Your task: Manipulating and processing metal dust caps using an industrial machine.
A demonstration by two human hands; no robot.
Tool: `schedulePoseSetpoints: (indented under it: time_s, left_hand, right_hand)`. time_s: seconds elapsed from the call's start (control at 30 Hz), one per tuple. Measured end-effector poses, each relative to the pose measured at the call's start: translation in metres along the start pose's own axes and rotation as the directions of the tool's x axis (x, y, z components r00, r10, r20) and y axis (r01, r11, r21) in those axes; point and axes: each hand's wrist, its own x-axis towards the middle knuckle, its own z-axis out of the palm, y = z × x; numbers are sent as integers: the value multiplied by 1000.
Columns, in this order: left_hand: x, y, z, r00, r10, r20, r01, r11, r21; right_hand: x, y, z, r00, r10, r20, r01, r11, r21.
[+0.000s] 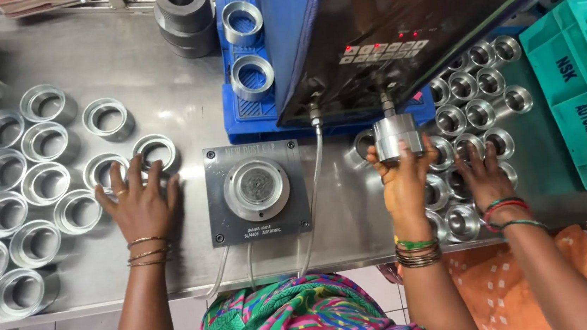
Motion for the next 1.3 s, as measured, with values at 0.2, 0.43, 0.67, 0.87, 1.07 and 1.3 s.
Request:
schedulePoseSetpoints:
  time_s: [0.2, 0.43, 0.67, 0.87, 1.07, 1.3]
  left_hand:
    - [24, 1, 8, 995, -68, -70, 77, 987, 138]
    - [20, 149, -101, 973, 226, -50, -215, 799, -561]
    - [20, 161, -91, 956, 294, -3, -253, 817, -519]
    - [37, 159, -139, 961, 223, -163, -275, 700, -660]
    - [41, 88, -114, 969, -30, -246, -136, 763, -632]
    - [-16, 36, -60, 993, -43, 107, 69, 965, -251]
  right_hand:
    - [-5, -28, 27, 982, 191, 8, -190, 981, -22]
    - [-2, -21, 23, 998, 63, 20, -62, 996, -67]
    - [-33, -17, 4, 922, 381, 74, -379, 846, 374]
    - [-83, -23, 89, 935, 158, 317, 27, 860, -509]
    - [-91, -11, 184, 642, 25, 766, 752, 171, -636]
    - [-82, -23, 174, 711, 185, 679, 636, 242, -732]
